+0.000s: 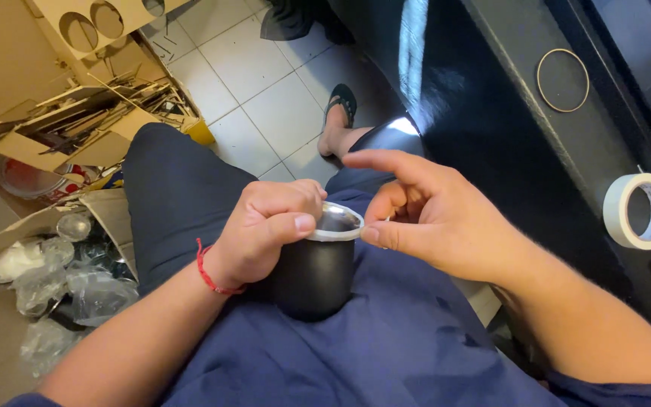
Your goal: Applying white tape to the rim of a black cup using scissors to cut the tape.
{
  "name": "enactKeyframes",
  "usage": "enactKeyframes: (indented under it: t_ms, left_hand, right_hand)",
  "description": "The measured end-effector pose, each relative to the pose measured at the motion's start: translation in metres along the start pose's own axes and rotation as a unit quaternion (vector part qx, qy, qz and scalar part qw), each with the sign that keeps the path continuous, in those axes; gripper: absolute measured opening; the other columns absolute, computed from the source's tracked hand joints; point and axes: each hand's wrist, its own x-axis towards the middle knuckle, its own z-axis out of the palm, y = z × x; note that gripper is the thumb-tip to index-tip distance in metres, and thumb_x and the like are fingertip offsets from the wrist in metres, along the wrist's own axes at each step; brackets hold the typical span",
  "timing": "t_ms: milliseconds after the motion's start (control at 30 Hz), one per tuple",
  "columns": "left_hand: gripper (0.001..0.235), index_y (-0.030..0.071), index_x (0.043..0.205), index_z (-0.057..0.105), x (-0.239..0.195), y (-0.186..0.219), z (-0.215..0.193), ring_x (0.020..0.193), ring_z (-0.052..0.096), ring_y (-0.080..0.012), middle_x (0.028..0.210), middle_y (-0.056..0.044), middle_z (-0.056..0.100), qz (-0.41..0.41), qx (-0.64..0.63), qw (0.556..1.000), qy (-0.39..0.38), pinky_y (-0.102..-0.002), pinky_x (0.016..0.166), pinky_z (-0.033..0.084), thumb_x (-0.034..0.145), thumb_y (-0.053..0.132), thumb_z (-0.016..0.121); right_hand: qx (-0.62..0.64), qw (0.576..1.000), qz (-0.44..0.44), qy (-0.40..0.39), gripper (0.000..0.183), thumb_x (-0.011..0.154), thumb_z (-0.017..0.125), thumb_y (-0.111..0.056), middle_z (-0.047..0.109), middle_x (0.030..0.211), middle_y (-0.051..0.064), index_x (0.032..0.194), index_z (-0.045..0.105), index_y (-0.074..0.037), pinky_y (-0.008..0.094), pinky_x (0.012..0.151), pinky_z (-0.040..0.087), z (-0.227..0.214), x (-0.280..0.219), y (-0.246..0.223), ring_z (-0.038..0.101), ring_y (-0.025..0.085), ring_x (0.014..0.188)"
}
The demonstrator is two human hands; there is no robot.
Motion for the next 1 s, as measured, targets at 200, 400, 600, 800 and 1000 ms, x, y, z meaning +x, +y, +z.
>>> enactKeyframes:
  t_ms: [200,400,600,800,1000]
  left_hand:
    - [0.04,0.009,0.06,0.037,0.002,-0.004,-0.002,0.061,0.038,-0.0204,0.058,-0.004,0.037,0.007,-0.085,0.996,-0.002,-0.039,0.082,0.038,0.09,0.032,0.052]
    - [0.042,0.011,0.059,0.038,0.001,-0.005,-0.003,0.059,0.038,-0.0197,0.058,-0.003,0.037,-0.001,-0.093,0.996,0.002,-0.038,0.082,0.038,0.09,0.035,0.052]
    - [0.04,0.012,0.057,0.038,0.001,-0.007,-0.002,0.06,0.039,-0.0182,0.056,-0.002,0.039,-0.007,-0.114,0.994,-0.001,-0.036,0.087,0.039,0.086,0.035,0.054]
    - [0.04,0.012,0.055,0.04,0.004,-0.007,0.005,0.058,0.038,-0.0186,0.054,-0.004,0.04,0.0,-0.176,0.984,-0.012,-0.037,0.088,0.038,0.084,0.035,0.056]
    - [0.042,0.012,0.054,0.039,0.005,-0.012,0.007,0.055,0.037,-0.0181,0.05,-0.003,0.037,0.02,-0.246,0.969,-0.025,-0.036,0.086,0.038,0.084,0.033,0.057]
  right_hand:
    - [-0.07,0.997,0.017,-0.004,0.044,0.078,0.076,-0.011,0.076,0.078,0.0,0.122,0.07,-0.01,0.022,0.064,0.054,-0.009,0.0,0.003,0.065,0.007,0.067]
    - [-0.049,0.998,0.042,-0.015,0.019,0.077,0.079,-0.01,0.078,0.07,0.004,0.096,0.08,-0.007,0.024,0.06,0.053,-0.013,-0.001,0.009,0.068,0.01,0.063]
    - [-0.034,0.998,0.059,0.012,0.022,0.074,0.081,-0.008,0.079,0.068,0.006,0.096,0.077,-0.005,0.025,0.06,0.055,-0.011,-0.004,0.01,0.07,0.011,0.061]
    - [0.031,0.999,0.027,0.006,0.046,0.076,0.076,-0.002,0.078,0.072,0.006,0.12,0.061,-0.006,0.023,0.06,0.054,-0.002,-0.003,0.016,0.069,0.01,0.061]
    - [0.05,0.998,0.032,0.007,0.053,0.075,0.079,-0.003,0.073,0.069,0.007,0.124,0.058,-0.007,0.023,0.055,0.05,0.004,-0.001,0.015,0.06,0.009,0.056]
